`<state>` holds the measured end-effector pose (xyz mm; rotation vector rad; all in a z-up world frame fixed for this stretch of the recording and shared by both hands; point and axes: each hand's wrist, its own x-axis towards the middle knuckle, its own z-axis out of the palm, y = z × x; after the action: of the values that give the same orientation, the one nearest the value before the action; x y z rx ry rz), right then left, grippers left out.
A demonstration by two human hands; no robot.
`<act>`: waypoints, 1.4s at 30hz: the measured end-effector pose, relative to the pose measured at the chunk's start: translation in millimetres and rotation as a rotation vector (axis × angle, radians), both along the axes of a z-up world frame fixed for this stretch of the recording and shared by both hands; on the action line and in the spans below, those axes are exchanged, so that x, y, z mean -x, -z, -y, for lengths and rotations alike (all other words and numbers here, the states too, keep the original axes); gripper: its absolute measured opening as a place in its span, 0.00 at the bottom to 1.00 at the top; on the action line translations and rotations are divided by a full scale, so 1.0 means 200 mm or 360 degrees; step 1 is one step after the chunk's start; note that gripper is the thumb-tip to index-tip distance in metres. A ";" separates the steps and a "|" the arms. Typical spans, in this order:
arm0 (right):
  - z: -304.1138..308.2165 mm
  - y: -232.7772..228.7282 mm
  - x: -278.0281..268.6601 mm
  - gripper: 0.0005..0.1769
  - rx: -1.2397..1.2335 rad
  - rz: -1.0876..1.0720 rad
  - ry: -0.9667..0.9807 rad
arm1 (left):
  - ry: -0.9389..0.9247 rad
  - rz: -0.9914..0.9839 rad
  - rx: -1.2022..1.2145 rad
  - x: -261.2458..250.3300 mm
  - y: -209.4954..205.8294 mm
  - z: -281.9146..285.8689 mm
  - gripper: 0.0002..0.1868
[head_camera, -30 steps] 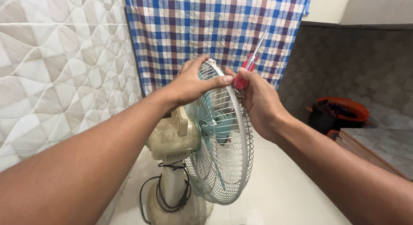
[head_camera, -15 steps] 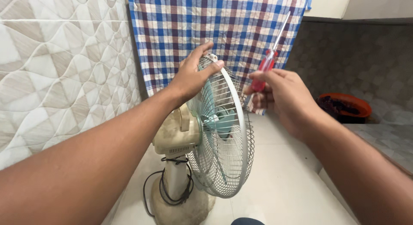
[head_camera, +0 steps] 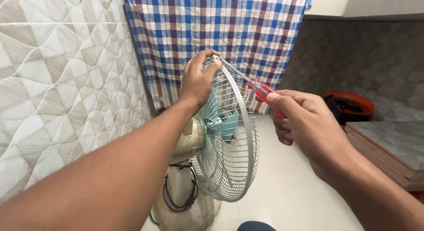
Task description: The person uses a screwdriver to loosen and remove screws from the front grill of a standing electric fan. The person holds the fan steady with one hand while unscrewing with the other, then sets the screwdriver down and repositions the fan.
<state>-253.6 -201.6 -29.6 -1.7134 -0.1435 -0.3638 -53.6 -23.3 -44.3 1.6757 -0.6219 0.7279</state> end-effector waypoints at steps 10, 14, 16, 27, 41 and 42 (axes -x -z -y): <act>-0.07 -0.05 -0.06 0.17 -0.0106 -0.0164 -0.0002 | -0.0128 -0.0039 -0.0051 0.04 0.00 0.00 0.20; -0.06 -0.05 -0.06 0.26 -0.0940 -0.0340 -0.0640 | -0.0140 -0.0064 -0.0042 0.04 0.00 0.00 0.20; -0.06 -0.05 -0.07 0.27 -0.1581 -0.0592 -0.0934 | -0.0145 -0.0055 -0.0024 0.04 0.00 0.01 0.20; -0.04 -0.13 -0.12 0.12 -0.2212 -0.0743 -0.1008 | -0.0099 0.0108 -0.0164 0.05 0.01 -0.02 0.20; -0.17 -0.18 -0.06 0.20 0.0525 -0.0181 0.0148 | -0.0130 -0.0036 -0.0179 0.08 -0.02 -0.02 0.20; -0.17 -0.18 -0.06 0.24 0.0841 -0.0241 0.0340 | -0.0131 -0.0042 -0.0177 0.08 -0.02 -0.02 0.20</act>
<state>-242.5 -168.2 6.1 -2.2811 0.0627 -0.3719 -69.9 -18.5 -40.2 1.8192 -0.5864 0.7405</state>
